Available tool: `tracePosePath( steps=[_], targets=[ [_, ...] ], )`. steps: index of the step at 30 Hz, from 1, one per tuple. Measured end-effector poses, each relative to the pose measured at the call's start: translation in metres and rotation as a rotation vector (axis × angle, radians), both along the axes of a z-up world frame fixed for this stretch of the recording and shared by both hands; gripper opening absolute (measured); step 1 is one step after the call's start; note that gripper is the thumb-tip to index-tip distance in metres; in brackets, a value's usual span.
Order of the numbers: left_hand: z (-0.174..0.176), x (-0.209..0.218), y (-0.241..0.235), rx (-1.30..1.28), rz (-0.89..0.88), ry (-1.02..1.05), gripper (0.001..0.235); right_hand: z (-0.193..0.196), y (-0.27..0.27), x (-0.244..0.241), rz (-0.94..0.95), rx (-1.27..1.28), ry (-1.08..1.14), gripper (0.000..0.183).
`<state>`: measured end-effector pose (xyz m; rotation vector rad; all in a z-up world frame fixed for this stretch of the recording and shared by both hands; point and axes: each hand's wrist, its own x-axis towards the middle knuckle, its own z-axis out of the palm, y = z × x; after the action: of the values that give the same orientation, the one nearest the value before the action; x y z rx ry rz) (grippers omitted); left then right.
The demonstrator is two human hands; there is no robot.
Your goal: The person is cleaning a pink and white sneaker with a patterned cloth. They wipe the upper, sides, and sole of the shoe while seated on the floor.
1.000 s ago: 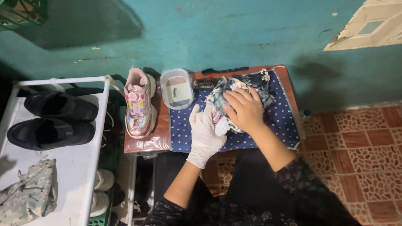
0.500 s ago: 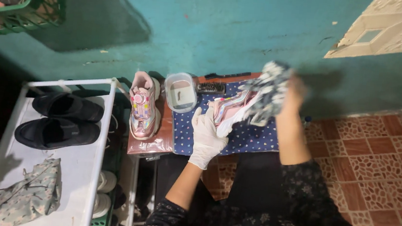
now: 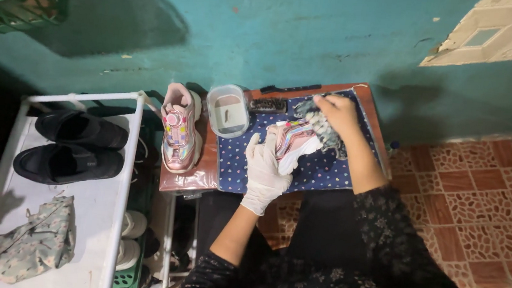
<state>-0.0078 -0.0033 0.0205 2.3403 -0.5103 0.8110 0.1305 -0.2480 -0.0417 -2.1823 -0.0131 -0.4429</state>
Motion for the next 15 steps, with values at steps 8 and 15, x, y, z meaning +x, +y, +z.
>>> tracePosePath(
  steps=[8,15],
  targets=[
    [-0.016,0.008,0.005,0.038,-0.021,-0.058,0.121,0.018,-0.01,0.018,-0.24,0.597,0.051,0.041],
    [-0.004,0.008,0.002,0.012,-0.02,0.125,0.121,0.067,0.013,0.0,-0.234,0.433,0.053,0.041]
  ],
)
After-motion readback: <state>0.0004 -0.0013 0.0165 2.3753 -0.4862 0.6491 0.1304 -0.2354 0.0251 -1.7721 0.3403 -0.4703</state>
